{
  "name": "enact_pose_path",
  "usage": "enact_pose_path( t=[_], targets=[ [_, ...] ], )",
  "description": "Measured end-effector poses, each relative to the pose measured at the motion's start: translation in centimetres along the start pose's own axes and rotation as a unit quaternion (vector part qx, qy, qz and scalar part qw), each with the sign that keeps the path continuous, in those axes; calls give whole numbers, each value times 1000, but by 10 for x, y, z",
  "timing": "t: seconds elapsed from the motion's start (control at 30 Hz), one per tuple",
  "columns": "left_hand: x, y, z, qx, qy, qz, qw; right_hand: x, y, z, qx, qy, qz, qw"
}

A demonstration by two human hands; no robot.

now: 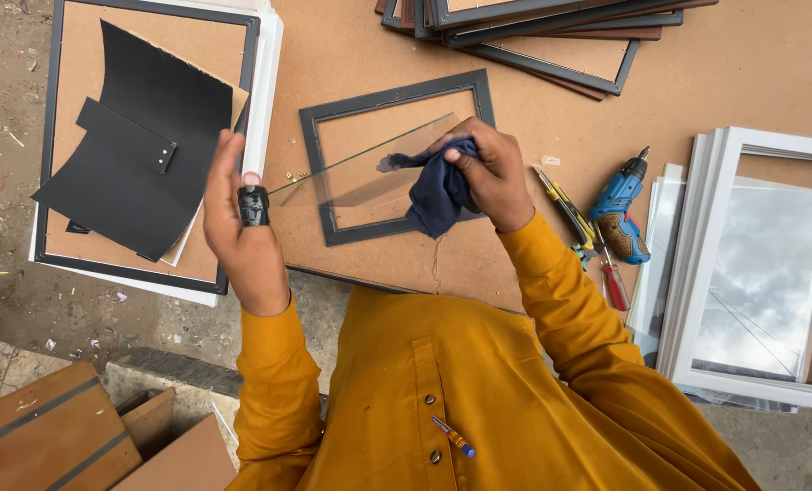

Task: The person assembles a picture frame by cutting a black backing board, inserting a glass pane into a frame, cleaning the glass, and placing a white paper insert. They then attach the backing board to the frame and use a pneumatic nail gun to secure it.

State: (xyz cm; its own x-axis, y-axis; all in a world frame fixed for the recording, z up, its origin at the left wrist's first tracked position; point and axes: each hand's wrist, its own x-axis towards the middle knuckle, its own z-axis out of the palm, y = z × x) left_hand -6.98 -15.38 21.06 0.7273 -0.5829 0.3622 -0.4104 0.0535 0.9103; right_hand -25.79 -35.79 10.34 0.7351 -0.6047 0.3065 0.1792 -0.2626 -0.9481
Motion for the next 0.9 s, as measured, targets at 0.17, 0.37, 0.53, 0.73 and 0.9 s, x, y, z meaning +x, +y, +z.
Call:
enact_pose_path(
  t=[0.17, 0.37, 0.53, 0.73, 0.9],
  targets=[
    [1, 24, 25, 194, -63, 185, 961, 3, -60, 1, -244, -51, -117, 961],
    [0, 6, 65, 138, -144, 141, 970, 19, -84, 16, -285, -90, -144, 943],
    [-8, 4, 67, 128, -155, 136, 970, 18, -70, 27, -289, -132, -222, 922],
    [-13, -21, 38, 45, -151, 42, 987, 28, 11, -28, -374, -182, -209, 885],
    [-26, -37, 3, -28, -89, -154, 984, 22, 80, -103, -540, -50, -11, 840]
  ],
)
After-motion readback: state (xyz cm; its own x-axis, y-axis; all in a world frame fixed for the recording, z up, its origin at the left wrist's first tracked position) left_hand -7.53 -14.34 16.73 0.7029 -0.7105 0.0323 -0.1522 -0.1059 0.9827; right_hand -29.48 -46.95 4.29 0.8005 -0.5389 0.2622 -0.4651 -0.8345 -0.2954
